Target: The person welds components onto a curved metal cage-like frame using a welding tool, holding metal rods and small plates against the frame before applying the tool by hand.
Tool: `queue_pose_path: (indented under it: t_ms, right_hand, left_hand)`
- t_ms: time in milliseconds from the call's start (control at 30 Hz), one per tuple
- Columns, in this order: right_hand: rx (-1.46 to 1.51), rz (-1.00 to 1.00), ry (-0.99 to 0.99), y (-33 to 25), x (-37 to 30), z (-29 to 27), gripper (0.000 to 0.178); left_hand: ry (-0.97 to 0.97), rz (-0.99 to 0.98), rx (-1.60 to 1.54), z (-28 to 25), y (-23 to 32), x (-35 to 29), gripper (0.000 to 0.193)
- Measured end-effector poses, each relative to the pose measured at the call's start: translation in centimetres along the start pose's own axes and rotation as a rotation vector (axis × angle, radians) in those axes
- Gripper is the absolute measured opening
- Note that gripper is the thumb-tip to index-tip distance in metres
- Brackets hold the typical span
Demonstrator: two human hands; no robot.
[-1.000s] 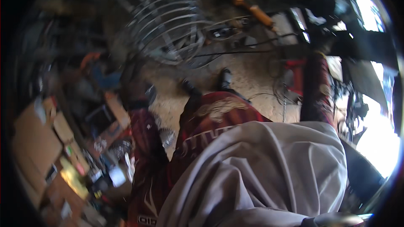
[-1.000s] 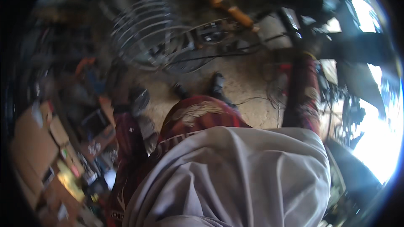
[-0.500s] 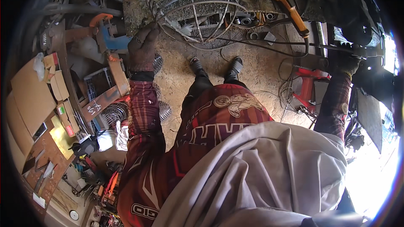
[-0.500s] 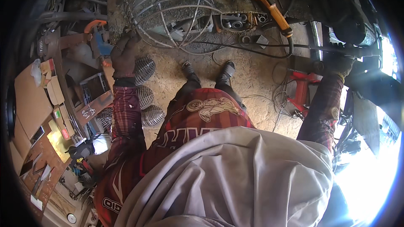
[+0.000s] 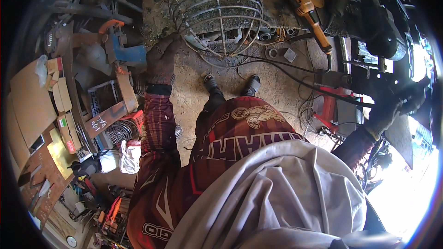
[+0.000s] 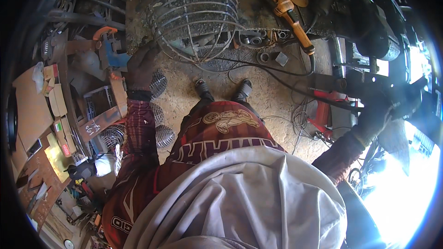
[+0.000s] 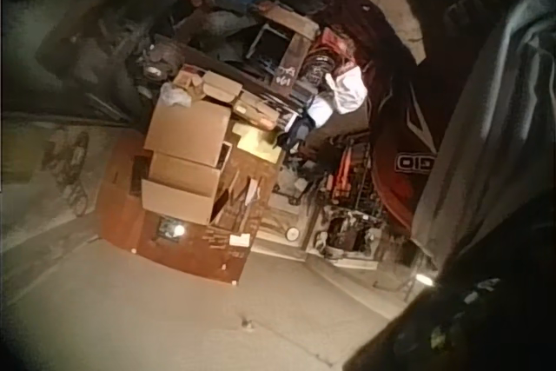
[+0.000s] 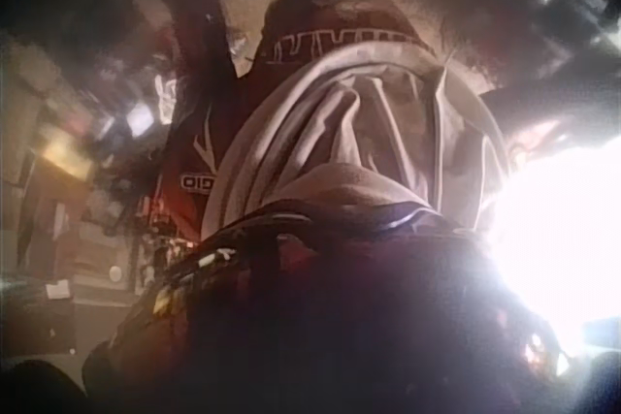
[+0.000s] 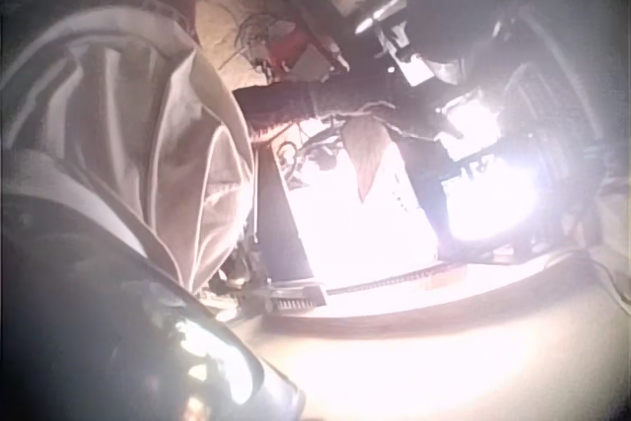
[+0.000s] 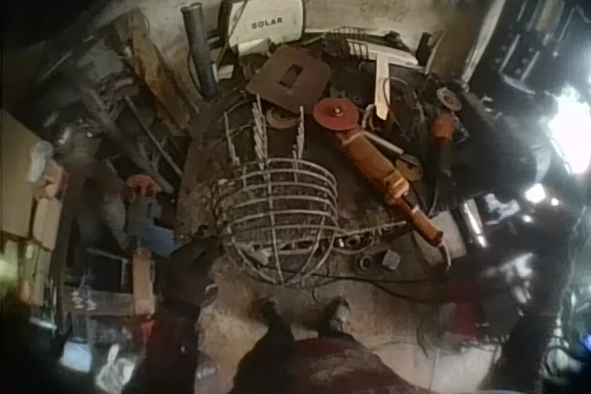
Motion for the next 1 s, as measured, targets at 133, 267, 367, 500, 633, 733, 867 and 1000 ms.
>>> queue_pose_path:
  t_ms: [133,267,367,500,633,733,867,1000]
  right_hand:
    - [0.480,0.234,0.069,-5.5,-2.7,7.3,0.059]
    - [0.870,0.348,-0.228,-6.9,-4.7,13.3,0.060]
    - [0.707,0.529,-0.309,-8.9,-5.0,16.5,0.067]
    - [0.663,0.551,-0.425,-9.6,-5.2,18.2,0.076]
    - [0.717,0.574,-0.530,-10.8,-5.7,19.9,0.081]
    - [0.706,0.522,-0.564,-10.8,-6.3,21.1,0.064]
    - [0.697,0.634,-0.582,-11.6,-6.7,22.2,0.050]
    - [0.778,0.631,-0.625,-11.7,-6.9,23.3,0.054]
  left_hand:
    - [-0.024,-0.132,0.064,0.6,1.1,0.3,0.023]
    - [-0.025,-0.103,0.112,0.5,1.1,0.4,0.023]
    - [-0.029,-0.035,0.195,0.6,2.1,0.6,0.024]
    - [-0.056,-0.012,0.239,0.8,2.2,0.7,0.025]
    - [-0.037,-0.065,0.215,0.6,1.7,0.5,0.025]
    - [-0.035,-0.076,0.238,0.7,2.3,0.7,0.025]
    - [-0.037,-0.056,0.243,0.7,2.5,0.6,0.025]
    - [-0.046,-0.048,0.241,0.7,2.1,0.7,0.025]
Point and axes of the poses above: each hand's wrist, its own x-axis towards the middle knuckle, its own z-axis out of the palm, y = z × x, the point moved 9 cm from there along x, towards the middle knuckle, and after that the axes turned 8 degrees about y, right-handed, at the moved point
